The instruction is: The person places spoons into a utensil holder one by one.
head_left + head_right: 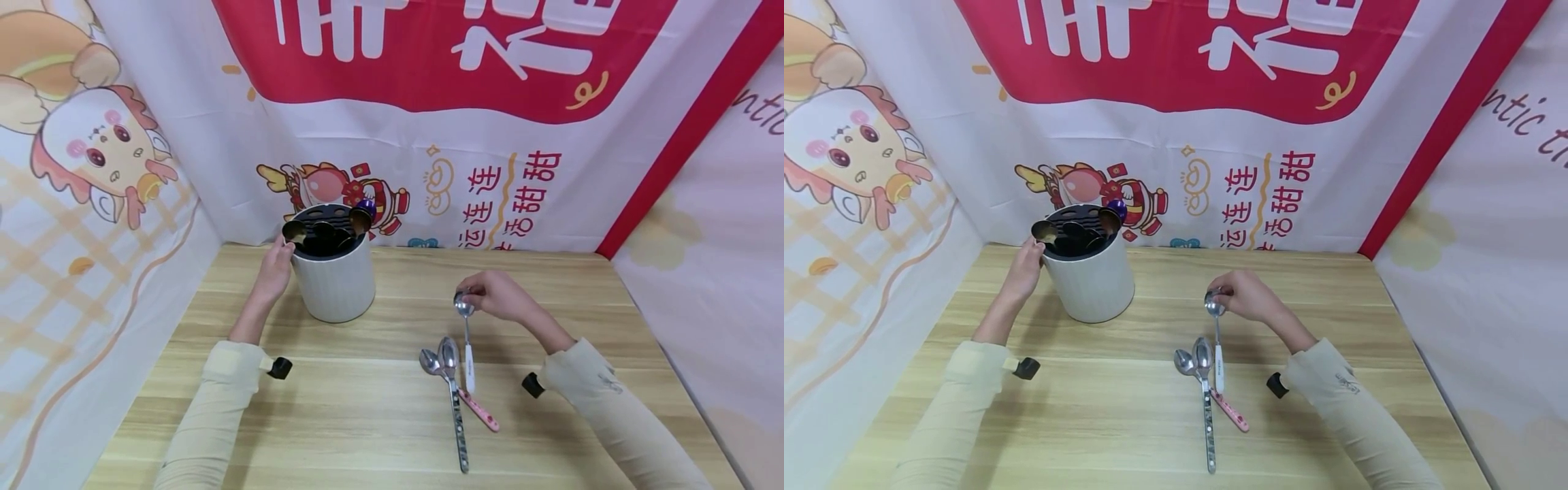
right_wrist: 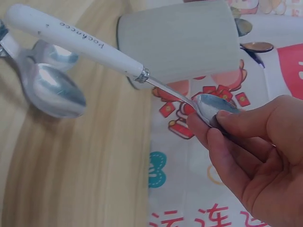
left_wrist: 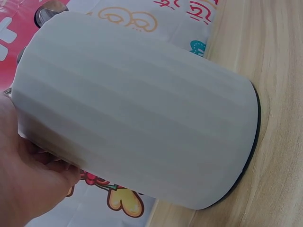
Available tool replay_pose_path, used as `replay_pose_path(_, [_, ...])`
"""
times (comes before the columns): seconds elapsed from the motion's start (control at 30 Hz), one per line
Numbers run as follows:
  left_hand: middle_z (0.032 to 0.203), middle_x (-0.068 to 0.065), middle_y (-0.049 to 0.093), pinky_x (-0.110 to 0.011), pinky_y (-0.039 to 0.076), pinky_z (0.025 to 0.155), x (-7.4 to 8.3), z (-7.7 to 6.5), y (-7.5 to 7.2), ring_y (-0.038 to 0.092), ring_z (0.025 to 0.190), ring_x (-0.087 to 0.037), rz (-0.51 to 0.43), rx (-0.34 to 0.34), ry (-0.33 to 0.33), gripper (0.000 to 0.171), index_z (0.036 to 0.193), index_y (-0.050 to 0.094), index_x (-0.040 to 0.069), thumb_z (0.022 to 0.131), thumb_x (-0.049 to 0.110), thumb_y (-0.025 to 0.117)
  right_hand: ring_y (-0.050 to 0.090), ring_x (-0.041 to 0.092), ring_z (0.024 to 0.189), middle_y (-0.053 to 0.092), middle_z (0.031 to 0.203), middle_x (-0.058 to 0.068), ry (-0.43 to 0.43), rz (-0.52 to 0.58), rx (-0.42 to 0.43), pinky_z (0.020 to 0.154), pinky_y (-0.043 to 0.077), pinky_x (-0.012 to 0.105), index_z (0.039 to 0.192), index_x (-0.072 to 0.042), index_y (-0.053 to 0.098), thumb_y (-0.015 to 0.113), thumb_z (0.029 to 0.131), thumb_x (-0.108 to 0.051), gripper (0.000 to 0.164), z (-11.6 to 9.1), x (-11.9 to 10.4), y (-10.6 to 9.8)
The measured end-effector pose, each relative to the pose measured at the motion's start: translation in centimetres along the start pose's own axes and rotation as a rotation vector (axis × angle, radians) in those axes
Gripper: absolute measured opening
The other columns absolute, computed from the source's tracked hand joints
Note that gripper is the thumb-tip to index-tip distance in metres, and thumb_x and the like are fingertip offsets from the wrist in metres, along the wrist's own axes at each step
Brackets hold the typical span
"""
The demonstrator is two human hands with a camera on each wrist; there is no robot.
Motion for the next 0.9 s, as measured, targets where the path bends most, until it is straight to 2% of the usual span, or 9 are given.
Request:
replay_pose_path(0.13, [0.166,-0.017,0.013,-0.046,0.010,0.127,0.1,0.2,0.0,0.011,0.154,-0.033,0.011,-0.007,0.010,0.064,0.159,0.012,0.005,0.105,0.034,0.027,0.070,0.011,0.074,0.076,0.090,0.007,0.001,0.016,0.033,0.065,0.059,0.025,0.106,-0.003,0.075,0.066,0.091,-0.001,0.017,0.1,-0.7,-0.4])
replay_pose_path(0.4, [0.166,-0.018,0.009,-0.047,0.008,0.127,0.0,-0.1,-0.1,0.009,0.154,-0.033,0.026,-0.014,-0.014,0.066,0.159,0.008,0.002,0.105,0.035,0.027,0.072,0.012,0.074,0.077,0.090,0.007,-0.057,0.026,0.131,0.065,0.060,0.024,0.108,-0.003,0.075,0.067,0.091,-0.002,0.018,0.6,-2.7,-0.8])
replay_pose_path(0.6, [0.166,-0.017,0.013,-0.047,0.011,0.127,-0.2,-0.3,0.0,0.012,0.154,-0.033,0.021,-0.003,-0.002,0.064,0.159,0.011,0.004,0.105,0.033,0.027,0.073,0.016,0.077,0.077,0.095,0.012,-0.065,0.056,0.199,0.066,0.060,0.025,0.113,0.000,0.073,0.066,0.091,-0.001,0.023,1.0,-4.3,-0.9])
replay_pose_path(0.73, [0.165,-0.017,0.015,-0.047,0.012,0.127,-0.1,-0.2,0.1,0.014,0.154,-0.033,0.010,-0.010,0.014,0.062,0.160,0.012,0.007,0.106,0.032,0.028,0.073,0.016,0.074,0.077,0.096,0.013,-0.095,0.038,0.251,0.062,0.058,0.022,0.111,0.000,0.074,0.068,0.090,-0.001,0.022,1.5,-5.3,-1.1])
replay_pose_path(0.9, [0.165,-0.018,0.015,-0.047,0.011,0.127,0.0,-0.3,-0.1,0.014,0.154,-0.034,0.025,-0.012,0.004,0.062,0.160,0.011,0.007,0.106,0.034,0.027,0.071,0.014,0.071,0.077,0.094,0.012,-0.109,0.045,0.295,0.060,0.057,0.021,0.108,-0.002,0.075,0.068,0.091,-0.002,0.019,2.3,-6.5,-1.3])
Point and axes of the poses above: each hand's wrist, its own z-axis towards the middle knuckle, its own y-axis out of the palm, x = y × z, the point moved 1 cm from there along z, towards the middle knuckle
